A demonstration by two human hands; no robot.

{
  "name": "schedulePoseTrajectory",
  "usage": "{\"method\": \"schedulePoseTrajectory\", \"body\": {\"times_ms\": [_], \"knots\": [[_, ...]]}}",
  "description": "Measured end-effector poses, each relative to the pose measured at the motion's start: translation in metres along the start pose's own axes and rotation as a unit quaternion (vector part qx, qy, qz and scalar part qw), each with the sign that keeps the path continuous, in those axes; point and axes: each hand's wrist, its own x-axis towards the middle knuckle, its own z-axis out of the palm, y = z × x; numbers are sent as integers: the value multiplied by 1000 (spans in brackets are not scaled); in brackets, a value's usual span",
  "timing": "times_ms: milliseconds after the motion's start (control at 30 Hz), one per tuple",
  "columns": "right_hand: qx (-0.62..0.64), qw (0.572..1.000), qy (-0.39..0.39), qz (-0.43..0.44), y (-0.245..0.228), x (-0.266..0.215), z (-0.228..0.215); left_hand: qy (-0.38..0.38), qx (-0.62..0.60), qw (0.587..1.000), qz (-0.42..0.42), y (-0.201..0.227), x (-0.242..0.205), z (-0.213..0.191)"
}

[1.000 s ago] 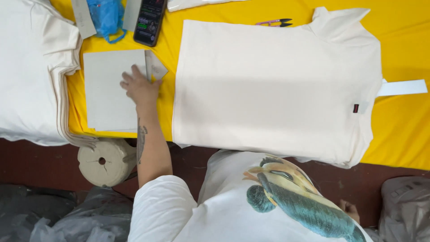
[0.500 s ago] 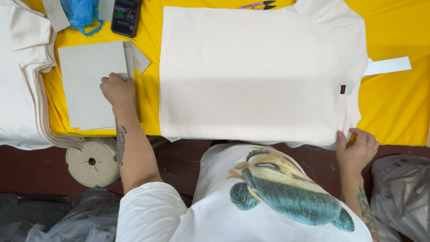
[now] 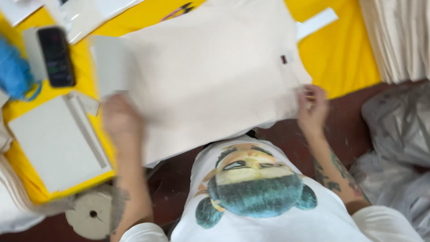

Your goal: Folding white t-shirts using a rectangular folding template on a yellow work table to ensure uniform size.

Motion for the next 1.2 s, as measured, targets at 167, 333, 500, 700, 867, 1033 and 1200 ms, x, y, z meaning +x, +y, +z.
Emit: {"method": "schedulePoseTrajectory", "body": {"times_ms": [167, 333, 500, 700, 867, 1033, 1200], "knots": [[363, 819, -223, 385, -34, -16, 62, -143, -194, 936, 258, 186, -32, 35], [309, 840, -240, 375, -22, -25, 72, -164, -284, 907, 262, 212, 34, 73], [291, 857, -213, 368, -3, -18, 44, -340, -355, 868, 72, 239, 138, 81], [292, 877, -133, 358, 21, -2, 22, -430, -385, 815, 42, 285, 179, 171], [350, 859, -7, 373, 35, 0, 20, -411, -439, 798, 41, 326, 202, 176], [264, 902, 83, 330, 5, -10, -2, -383, -392, 836, 41, 347, 206, 184], [-43, 998, 53, 5, -26, -2, 10, -383, -392, 835, 45, 348, 206, 190]]}}
